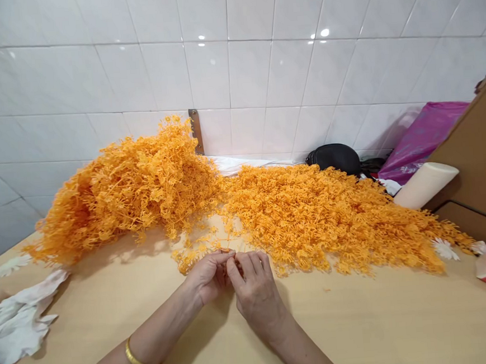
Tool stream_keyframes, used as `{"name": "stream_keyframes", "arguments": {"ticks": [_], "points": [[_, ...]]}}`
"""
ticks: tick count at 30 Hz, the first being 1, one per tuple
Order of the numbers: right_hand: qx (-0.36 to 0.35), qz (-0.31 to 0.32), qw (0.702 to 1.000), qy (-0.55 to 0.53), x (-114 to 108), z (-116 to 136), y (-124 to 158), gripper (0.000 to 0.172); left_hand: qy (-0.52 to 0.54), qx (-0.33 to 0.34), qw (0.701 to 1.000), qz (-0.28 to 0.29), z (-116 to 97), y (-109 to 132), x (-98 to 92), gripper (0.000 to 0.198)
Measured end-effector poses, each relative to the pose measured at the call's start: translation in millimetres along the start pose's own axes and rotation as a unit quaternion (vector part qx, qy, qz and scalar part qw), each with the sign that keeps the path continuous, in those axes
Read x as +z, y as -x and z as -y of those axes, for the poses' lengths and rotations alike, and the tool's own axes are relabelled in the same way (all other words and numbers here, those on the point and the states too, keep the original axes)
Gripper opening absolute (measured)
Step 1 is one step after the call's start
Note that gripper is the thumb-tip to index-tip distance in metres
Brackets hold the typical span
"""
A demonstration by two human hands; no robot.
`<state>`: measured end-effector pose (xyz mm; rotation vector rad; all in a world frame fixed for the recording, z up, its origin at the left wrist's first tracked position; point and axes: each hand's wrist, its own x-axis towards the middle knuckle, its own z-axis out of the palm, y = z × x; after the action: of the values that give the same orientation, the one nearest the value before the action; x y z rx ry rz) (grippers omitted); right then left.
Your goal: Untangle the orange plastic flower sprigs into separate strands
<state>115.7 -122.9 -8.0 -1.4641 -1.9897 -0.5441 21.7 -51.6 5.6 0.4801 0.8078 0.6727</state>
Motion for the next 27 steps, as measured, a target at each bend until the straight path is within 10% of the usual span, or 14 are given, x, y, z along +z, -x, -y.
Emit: {"name": "stream_keyframes", "arguments": {"ticks": [10,21,27], "points": [[-0.055,0.060,0.994,-0.077,23,-20,-54,0.033,0.029,0.036,0.999,-0.006,-46,-8,-11.4,0.011],[-0.129,0.008,0.991,-0.031,52,-9,-45,0.015,0.061,0.048,0.995,-0.056,-44,-30,-32.1,0.017],[-0.182,0.032,0.981,-0.062,53,-7,-45,0.014,0.061,-0.059,0.996,-0.014,-44,-27,-31.9,0.017]]}}
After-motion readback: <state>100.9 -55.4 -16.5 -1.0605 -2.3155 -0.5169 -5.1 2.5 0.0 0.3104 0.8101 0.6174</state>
